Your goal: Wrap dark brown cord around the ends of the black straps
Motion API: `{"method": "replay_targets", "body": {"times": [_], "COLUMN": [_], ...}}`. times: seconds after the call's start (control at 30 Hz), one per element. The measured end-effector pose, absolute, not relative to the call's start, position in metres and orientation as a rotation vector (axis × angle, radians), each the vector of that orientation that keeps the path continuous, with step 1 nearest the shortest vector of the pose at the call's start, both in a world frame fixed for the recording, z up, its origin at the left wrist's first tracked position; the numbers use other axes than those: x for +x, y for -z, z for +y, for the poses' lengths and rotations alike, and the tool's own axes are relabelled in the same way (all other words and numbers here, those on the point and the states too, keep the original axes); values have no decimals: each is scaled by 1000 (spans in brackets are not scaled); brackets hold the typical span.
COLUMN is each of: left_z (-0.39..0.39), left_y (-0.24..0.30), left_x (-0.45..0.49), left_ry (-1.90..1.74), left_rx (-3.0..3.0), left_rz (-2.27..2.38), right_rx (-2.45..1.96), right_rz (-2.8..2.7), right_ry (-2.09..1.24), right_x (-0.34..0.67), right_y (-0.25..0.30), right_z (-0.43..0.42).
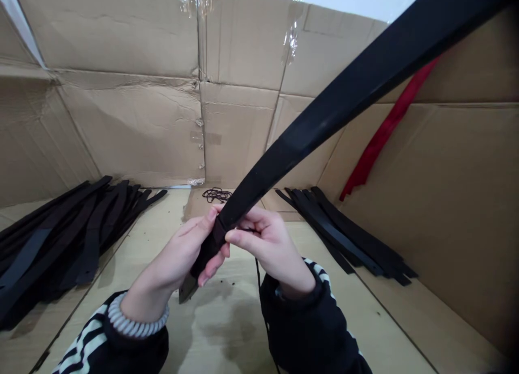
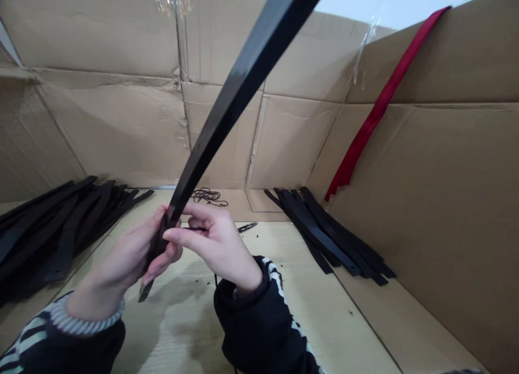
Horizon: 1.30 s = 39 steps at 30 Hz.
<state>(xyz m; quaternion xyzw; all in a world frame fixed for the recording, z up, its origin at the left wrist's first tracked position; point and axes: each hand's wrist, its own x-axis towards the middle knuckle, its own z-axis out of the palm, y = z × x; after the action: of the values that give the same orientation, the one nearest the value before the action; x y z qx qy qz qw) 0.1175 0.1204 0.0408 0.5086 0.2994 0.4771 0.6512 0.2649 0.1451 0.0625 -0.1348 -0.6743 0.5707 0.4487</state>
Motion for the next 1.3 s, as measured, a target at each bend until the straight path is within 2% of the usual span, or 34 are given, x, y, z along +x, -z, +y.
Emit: {"method": "replay_targets", "body": {"times": [0.17,0.37,0.57,0.67,0.83,0.93,1.1,1.3], "left_z": [116,115,115,116,123,123,120,118], "left_y": [-42,-37,-38,-38,-41,-43,-40,-40], "left_x": [117,120,122,124,134,136,127,124], "left_ry": [-977,-960,-969,-1007,-1379,-1493,-1320,-1076], "left_rx": [997,982,1074,1196,1429,1459,1254,1105], "left_rz": [555,348,300,410,878,1025,844,684], "right_rx": [-458,-435,-438,-444,-568,-515,-484,-399], "right_rz": [-1638,-1500,-1512,-1549,-1595,-1626,-1611,-1702], "right_ry": [-1388,-1598,-1534,-1457,-1238,-1222,-1308,-1585], "right_x": [268,262,262,263,264,265,268,270], "right_y": [-65,-66,-67,-66,-62,-61,-64,-64], "right_z": [143,137,137,139,145,148,150,146]}}
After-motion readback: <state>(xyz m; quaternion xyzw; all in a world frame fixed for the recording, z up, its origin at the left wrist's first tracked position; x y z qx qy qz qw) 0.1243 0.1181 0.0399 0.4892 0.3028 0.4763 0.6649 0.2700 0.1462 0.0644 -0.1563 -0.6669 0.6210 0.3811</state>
